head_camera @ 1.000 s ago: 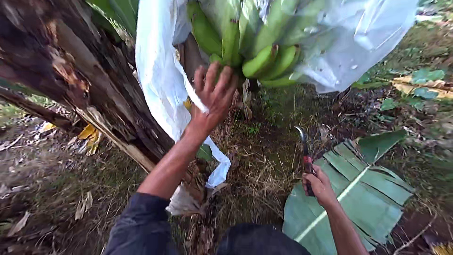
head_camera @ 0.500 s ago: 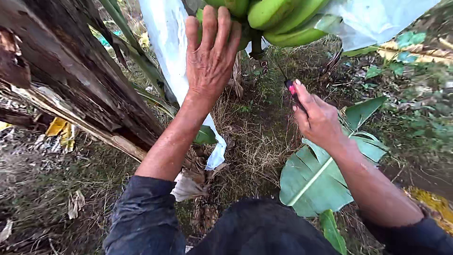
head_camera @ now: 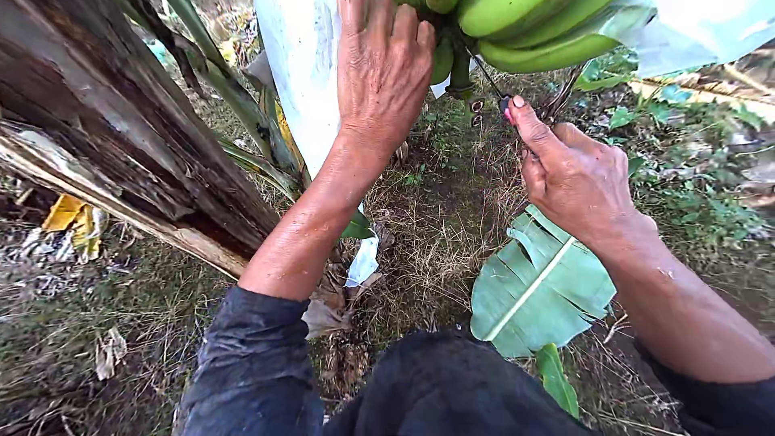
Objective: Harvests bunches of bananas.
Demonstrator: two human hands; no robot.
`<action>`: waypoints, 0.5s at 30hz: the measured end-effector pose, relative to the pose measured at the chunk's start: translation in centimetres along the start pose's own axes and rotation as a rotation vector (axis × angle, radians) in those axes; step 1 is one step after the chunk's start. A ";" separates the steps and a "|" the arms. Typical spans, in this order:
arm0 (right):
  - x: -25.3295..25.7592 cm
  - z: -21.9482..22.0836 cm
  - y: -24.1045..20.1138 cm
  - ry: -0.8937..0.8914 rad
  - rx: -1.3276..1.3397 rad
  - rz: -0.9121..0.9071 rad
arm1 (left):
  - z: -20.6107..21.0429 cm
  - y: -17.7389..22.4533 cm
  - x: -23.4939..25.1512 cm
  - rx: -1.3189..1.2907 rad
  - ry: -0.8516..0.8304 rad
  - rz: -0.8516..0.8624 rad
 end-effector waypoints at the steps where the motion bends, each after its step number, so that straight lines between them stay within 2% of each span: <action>1: 0.0 0.1 0.1 -0.033 -0.018 0.023 | 0.2 0.1 -0.2 -0.017 0.017 0.005; 6: 0.1 -1.2 -0.9 -0.121 -0.130 0.116 | 0.5 0.5 -0.5 -0.051 0.093 -0.014; 11: -1.4 -3.6 -0.3 -0.223 -0.180 0.085 | 0.4 1.0 -2.7 -0.178 0.071 0.000; 15: -4.4 -7.0 0.0 -0.118 -0.125 0.031 | -3.6 2.1 -3.9 -0.210 0.134 0.004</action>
Point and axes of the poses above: each hand's wrist, its own x-axis towards the middle knuckle, its own z-axis out of the palm, y = z × x, the point moved 4 cm from there along x, towards the middle knuckle, and after that the axes turned 8 degrees about z, right-handed, at the moved point
